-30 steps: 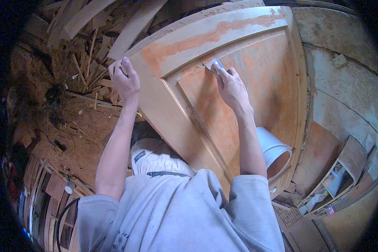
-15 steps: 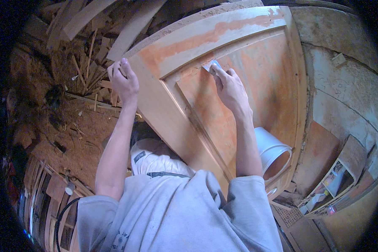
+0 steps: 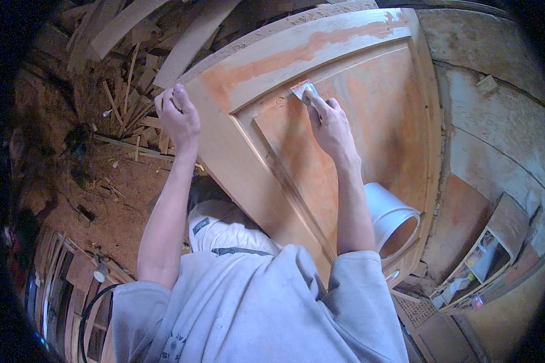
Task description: The person applies a reddish putty-like substance to the recessed panels and grooves of a wooden door using a putty knife, repeatedly dipping the tool into a white bucket.
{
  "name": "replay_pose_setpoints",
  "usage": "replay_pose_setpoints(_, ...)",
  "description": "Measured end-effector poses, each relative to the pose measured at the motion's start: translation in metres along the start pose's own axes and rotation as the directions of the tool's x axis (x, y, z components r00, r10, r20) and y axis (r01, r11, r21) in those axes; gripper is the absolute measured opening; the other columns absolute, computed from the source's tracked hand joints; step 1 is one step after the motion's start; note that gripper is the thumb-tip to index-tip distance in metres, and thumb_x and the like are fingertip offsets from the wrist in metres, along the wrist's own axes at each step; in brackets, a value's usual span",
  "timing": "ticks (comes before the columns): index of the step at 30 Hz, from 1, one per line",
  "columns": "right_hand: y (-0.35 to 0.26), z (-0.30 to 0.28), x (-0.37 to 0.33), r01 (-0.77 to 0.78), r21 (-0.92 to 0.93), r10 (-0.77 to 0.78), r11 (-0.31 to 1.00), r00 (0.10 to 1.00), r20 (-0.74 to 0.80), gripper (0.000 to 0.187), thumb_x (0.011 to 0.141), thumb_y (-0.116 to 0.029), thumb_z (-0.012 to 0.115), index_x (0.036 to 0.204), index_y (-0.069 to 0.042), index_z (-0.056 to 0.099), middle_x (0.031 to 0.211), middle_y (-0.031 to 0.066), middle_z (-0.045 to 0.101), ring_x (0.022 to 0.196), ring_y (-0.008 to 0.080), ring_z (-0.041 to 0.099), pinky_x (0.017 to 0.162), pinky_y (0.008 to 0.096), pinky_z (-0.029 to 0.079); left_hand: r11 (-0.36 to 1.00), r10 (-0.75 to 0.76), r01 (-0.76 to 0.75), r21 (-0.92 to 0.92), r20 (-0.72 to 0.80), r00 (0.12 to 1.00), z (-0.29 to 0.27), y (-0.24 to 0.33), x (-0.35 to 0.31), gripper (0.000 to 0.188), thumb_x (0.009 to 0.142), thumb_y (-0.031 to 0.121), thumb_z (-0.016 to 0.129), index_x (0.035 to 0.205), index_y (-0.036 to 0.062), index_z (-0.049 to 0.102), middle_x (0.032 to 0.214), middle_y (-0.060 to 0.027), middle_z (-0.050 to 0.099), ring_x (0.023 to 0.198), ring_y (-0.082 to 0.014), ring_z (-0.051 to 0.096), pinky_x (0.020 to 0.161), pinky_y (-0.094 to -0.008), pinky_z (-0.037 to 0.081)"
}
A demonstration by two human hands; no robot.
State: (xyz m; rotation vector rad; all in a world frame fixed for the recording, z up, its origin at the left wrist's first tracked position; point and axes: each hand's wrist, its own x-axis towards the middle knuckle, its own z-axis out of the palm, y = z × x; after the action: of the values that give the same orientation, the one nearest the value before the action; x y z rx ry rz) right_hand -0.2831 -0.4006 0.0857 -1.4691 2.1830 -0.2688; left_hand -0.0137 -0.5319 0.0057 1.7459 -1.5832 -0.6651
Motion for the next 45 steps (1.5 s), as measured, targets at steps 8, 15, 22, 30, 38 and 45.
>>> replay_pose_setpoints(8, 0.001, 0.017, 0.004, -0.009, 0.073, 0.012, 0.997, 0.999, -0.048, 0.038, 0.097, -0.010, 0.058, 0.135, -0.015, 0.060, 0.093, 0.0182, 0.061, 0.085, 0.0341, 0.061, 0.078, 0.0419, 0.049, 1.000, 0.019, -0.019, -0.005, -0.017, 1.000, 0.003, 0.001, 0.000, 0.047, 0.104, 0.039, 0.047, 0.090, -0.0039, 0.059, 0.095, -0.0197, 0.056, 0.098, -0.0348, 0.055, 0.086, -0.0444, 0.044)
replay_pose_setpoints(15, -0.010, -0.009, 0.000, -0.056, -0.007, 0.057, 0.998, 0.998, 0.041, 0.038, 0.097, -0.011, 0.058, 0.135, -0.015, 0.059, 0.095, 0.0189, 0.062, 0.087, 0.0351, 0.061, 0.079, 0.0425, 0.049, 1.000, 0.016, -0.016, 0.021, -0.013, 1.000, 0.002, -0.003, 0.000, 0.047, 0.104, 0.040, 0.047, 0.092, -0.0036, 0.060, 0.097, -0.0191, 0.056, 0.096, -0.0342, 0.056, 0.086, -0.0447, 0.044)
replay_pose_setpoints(22, -0.004, 0.016, 0.003, 0.022, 0.085, -0.016, 0.996, 0.997, -0.070, 0.039, 0.097, -0.015, 0.058, 0.136, -0.016, 0.058, 0.093, 0.0195, 0.059, 0.086, 0.0361, 0.062, 0.079, 0.0451, 0.050, 1.000, 0.007, -0.007, 0.009, -0.023, 1.000, 0.002, -0.001, 0.000, 0.048, 0.103, 0.040, 0.047, 0.092, -0.0043, 0.061, 0.099, -0.0198, 0.057, 0.099, -0.0355, 0.056, 0.087, -0.0452, 0.045)
replay_pose_setpoints(30, -0.016, -0.029, 0.001, -0.291, 0.468, 0.231, 0.835, 0.956, 0.183, 0.026, 0.102, -0.025, 0.054, 0.116, -0.003, 0.060, 0.076, 0.0104, 0.064, 0.064, 0.0184, 0.059, 0.063, 0.0348, 0.050, 0.999, 0.042, -0.042, 0.000, -0.015, 0.999, 0.002, -0.005, 0.001, 0.048, 0.104, 0.040, 0.047, 0.091, -0.0043, 0.060, 0.098, -0.0198, 0.056, 0.097, -0.0362, 0.056, 0.086, -0.0467, 0.044)
replay_pose_setpoints(38, 0.008, -0.015, 0.012, -0.573, 0.526, 0.411, 0.629, 0.819, 0.401, 0.026, 0.106, -0.028, 0.048, 0.103, -0.003, 0.054, 0.068, 0.0039, 0.057, 0.053, 0.0116, 0.052, 0.052, 0.0292, 0.046, 0.999, 0.047, -0.048, -0.011, -0.040, 0.998, 0.004, 0.001, 0.001, 0.047, 0.104, 0.039, 0.047, 0.090, -0.0044, 0.060, 0.097, -0.0203, 0.057, 0.097, -0.0362, 0.056, 0.087, -0.0464, 0.044)
replay_pose_setpoints(45, 0.001, -0.005, 0.019, -0.187, 0.217, 0.184, 0.958, 0.982, 0.036, 0.031, 0.099, -0.020, 0.062, 0.124, -0.004, 0.052, 0.077, 0.0133, 0.062, 0.062, 0.0172, 0.061, 0.058, 0.0372, 0.050, 0.998, 0.059, -0.058, 0.015, -0.037, 0.998, 0.003, -0.001, 0.001, 0.047, 0.104, 0.039, 0.047, 0.091, -0.0041, 0.061, 0.096, -0.0199, 0.058, 0.098, -0.0358, 0.056, 0.088, -0.0462, 0.044)
